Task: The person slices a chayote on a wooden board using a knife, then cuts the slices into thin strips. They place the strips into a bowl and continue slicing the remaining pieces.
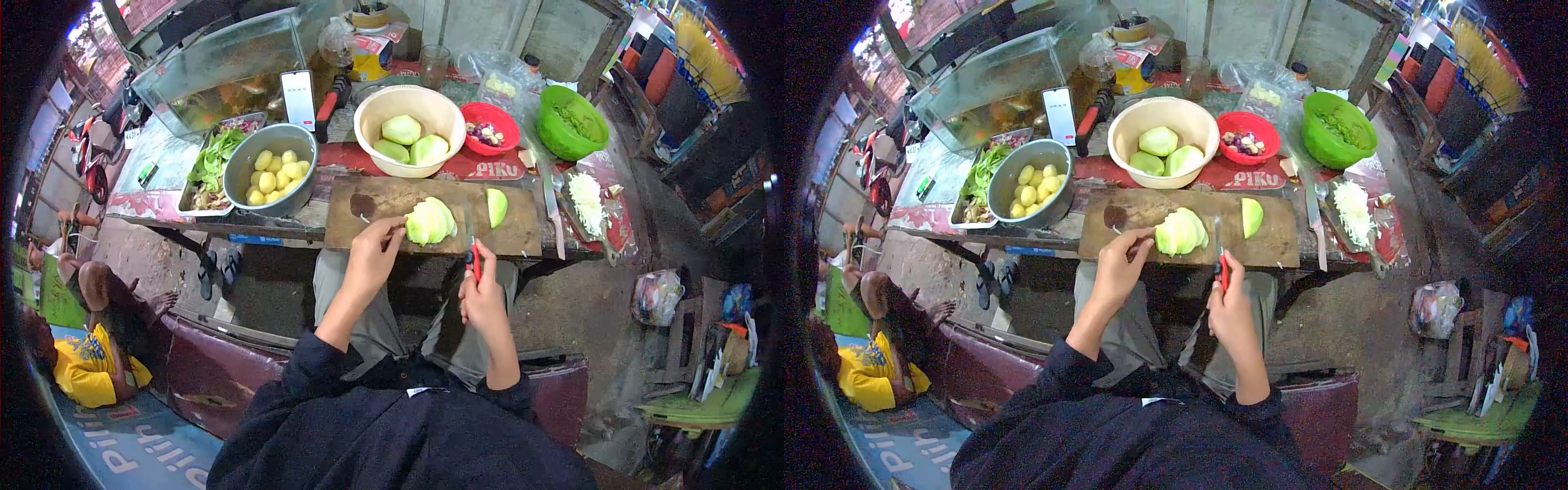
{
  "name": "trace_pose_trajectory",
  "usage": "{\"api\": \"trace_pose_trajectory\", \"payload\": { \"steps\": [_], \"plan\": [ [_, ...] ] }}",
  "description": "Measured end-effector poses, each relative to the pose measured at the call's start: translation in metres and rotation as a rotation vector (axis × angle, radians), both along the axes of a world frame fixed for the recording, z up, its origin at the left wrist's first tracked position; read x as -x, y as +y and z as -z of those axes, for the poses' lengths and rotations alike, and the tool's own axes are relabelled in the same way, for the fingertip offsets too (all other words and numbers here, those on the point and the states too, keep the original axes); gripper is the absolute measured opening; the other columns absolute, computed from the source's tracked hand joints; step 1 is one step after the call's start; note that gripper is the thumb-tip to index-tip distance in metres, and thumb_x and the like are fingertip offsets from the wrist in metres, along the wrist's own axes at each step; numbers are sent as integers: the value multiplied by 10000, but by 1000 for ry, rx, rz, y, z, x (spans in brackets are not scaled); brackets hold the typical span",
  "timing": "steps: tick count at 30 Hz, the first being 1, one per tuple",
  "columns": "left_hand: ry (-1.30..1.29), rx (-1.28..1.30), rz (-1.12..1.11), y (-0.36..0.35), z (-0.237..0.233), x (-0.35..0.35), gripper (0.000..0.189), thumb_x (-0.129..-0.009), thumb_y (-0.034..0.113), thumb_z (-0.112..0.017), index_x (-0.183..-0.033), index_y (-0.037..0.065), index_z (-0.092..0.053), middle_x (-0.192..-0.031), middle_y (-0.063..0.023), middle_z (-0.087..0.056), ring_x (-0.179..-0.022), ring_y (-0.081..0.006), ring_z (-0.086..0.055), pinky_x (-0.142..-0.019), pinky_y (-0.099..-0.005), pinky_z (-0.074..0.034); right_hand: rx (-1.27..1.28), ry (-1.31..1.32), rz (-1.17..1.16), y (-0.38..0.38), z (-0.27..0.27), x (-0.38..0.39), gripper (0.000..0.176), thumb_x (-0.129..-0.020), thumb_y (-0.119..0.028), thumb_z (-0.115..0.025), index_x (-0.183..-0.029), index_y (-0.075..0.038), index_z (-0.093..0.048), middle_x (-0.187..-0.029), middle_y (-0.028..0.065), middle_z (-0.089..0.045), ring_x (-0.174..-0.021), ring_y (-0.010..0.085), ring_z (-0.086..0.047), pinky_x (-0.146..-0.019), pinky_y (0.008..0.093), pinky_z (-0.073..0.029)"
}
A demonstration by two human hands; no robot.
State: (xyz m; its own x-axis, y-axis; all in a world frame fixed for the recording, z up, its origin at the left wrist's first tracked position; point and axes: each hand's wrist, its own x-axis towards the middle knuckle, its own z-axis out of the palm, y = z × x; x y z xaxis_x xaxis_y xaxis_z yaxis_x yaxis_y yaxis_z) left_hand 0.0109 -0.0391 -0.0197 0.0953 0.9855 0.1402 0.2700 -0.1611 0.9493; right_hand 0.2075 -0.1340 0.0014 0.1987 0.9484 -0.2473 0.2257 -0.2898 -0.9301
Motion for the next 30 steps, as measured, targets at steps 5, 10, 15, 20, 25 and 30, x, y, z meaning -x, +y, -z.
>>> {"api": "trace_pose_trajectory", "payload": {
  "steps": [5,10,15,20,25,30],
  "plan": [
    [439,-473,-241,18,-3,43,242,-895,98,-696,-1131,44,-710,-1215,-166,-672,-1132,-353,-608,-993,-427,-476,-111,-9,191,-7,16,-32,522,-1062,-134,-441,-1540,-168,-233,-737,57,-587,-414,108,-494,-363,266,-413],
    [521,-530,-113,48,-32,47,342,-861,95,-719,-1202,89,-692,-1306,-140,-629,-1212,-358,-558,-1045,-447,-443,-186,224,268,3,39,-68,225,-1048,-236,-536,-1209,-80,-513,-772,52,-613,-423,85,-486,-363,264,-406],
    [879,-798,148,94,-51,25,527,-809,160,-751,-1322,164,-626,-1411,-88,-553,-1338,-324,-457,-1162,-510,-300,-128,535,386,3,48,-51,228,-1031,-232,-556,-1209,-96,-511,-723,15,-565,-416,79,-432,-360,249,-371],
    [970,-750,258,147,-29,23,301,-781,108,-724,-1076,144,-677,-962,-30,-688,-1038,-237,-631,-1038,-493,-360,-207,629,376,-8,64,-43,253,-1039,-191,-523,-1272,-98,-500,-702,15,-524,-417,82,-392,-369,262,-363],
    [1009,-830,154,132,-47,19,271,-791,76,-681,-1050,155,-674,-936,-17,-671,-996,-214,-631,-994,-521,-356,-270,737,386,-12,75,-53,256,-1043,-193,-512,-1283,-104,-499,-685,13,-514,-413,80,-399,-356,253,-356],
    [1024,-859,73,92,-73,37,298,-773,50,-687,-1047,166,-669,-946,-1,-653,-1003,-196,-619,-1013,-551,-310,-344,767,380,-14,75,-52,164,-1051,-197,-512,-1183,-100,-501,-666,11,-504,-411,84,-398,-345,265,-342]
  ]
}}
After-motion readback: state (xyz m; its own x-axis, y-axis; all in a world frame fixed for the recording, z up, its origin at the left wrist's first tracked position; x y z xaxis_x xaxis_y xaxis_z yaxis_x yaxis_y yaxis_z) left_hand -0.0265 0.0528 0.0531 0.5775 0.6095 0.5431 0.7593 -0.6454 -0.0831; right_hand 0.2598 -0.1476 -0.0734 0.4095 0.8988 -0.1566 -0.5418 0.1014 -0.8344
